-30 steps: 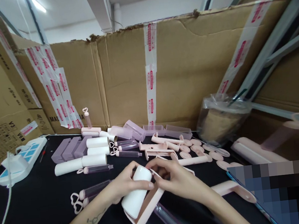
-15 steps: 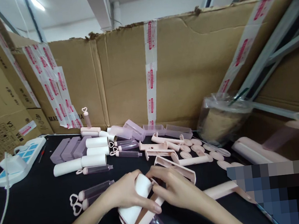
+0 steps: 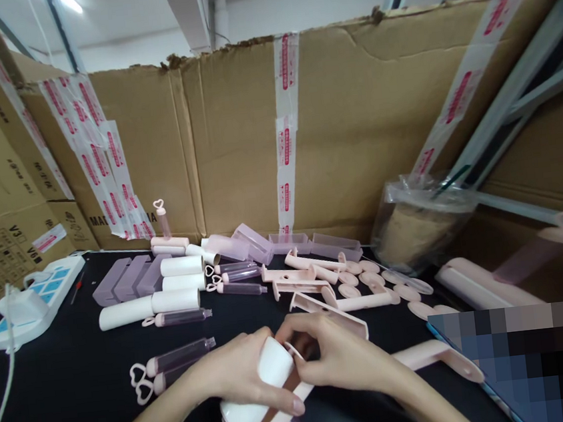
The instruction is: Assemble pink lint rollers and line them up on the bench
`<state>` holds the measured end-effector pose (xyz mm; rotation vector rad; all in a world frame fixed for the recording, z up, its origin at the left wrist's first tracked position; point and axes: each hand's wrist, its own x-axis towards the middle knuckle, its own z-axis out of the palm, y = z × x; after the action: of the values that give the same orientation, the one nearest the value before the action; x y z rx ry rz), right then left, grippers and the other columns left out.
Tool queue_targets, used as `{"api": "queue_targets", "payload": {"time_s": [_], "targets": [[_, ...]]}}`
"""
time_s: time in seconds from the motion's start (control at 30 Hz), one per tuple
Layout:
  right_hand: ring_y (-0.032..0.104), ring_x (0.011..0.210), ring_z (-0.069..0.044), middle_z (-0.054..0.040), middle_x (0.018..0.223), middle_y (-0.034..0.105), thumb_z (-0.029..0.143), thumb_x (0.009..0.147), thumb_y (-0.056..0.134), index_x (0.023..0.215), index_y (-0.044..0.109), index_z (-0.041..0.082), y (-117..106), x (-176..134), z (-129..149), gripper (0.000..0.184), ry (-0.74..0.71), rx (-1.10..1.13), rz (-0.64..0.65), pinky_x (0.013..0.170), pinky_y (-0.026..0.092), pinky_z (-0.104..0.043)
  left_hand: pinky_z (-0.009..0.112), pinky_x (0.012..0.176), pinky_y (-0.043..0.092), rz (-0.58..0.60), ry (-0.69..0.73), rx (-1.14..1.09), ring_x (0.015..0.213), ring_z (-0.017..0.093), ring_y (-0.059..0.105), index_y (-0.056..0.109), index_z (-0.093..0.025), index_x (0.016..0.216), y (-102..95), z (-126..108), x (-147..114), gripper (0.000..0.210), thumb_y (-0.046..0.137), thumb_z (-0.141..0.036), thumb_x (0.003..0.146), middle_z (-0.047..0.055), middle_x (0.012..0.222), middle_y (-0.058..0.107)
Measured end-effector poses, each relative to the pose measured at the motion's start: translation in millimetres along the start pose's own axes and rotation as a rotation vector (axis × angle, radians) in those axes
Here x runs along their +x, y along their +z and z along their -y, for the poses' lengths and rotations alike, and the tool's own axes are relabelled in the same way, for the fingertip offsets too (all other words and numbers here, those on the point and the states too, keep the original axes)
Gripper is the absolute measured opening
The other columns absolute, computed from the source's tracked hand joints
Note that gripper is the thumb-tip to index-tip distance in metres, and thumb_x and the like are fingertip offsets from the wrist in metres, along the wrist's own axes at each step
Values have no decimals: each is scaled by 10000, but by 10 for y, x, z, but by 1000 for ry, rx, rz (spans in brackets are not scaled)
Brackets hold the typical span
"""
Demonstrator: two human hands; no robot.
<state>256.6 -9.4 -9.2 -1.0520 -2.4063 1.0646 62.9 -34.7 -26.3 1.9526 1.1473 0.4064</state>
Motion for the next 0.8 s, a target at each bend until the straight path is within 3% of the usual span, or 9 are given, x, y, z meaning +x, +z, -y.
{"api": "queue_targets", "payload": {"time_s": [0.13,0.27,0.5,0.67,0.8], "targets": [[638,746,-160,-35,928,660,195,740,589,1087,598,192,-77,-30,9,348,-2,133,37,625,491,-239,231,582,392,-51,-48,4,750,194,569,565,-173,980,-30,-6,-11,666,744,-563,472,27,884,631],[589,928,-180,-54,1074,607,350,842,543,1157,588,234,-33,-36,-28,339,-80,165,-54,781,480,-285,233,596,404,-111,-62,-31,728,175,562,581,-170,1028,-44,8,-17,591,720,-495,555,18,867,635],[525,1045,-154,-29,1103,540,319,913,450,1250,522,300,149,7,-105,345,-174,228,-149,922,397,-287,221,569,398,-197,-36,-25,698,155,545,576,-168,1031,-33,8,-17,549,716,-421,564,2,845,629],[506,1054,-152,-36,1115,515,294,932,405,1239,532,299,207,15,-77,333,-213,183,-196,935,376,-286,217,525,382,-178,-45,-50,626,136,508,568,-157,948,33,42,4,454,713,-364,571,-11,752,594],[506,1066,-175,-44,1129,534,319,879,506,1194,548,270,189,12,-75,321,-244,204,-199,933,385,-301,243,635,414,-163,-29,-206,760,168,546,489,-182,1078,-17,59,4,652,761,-409,531,20,895,607]]}}
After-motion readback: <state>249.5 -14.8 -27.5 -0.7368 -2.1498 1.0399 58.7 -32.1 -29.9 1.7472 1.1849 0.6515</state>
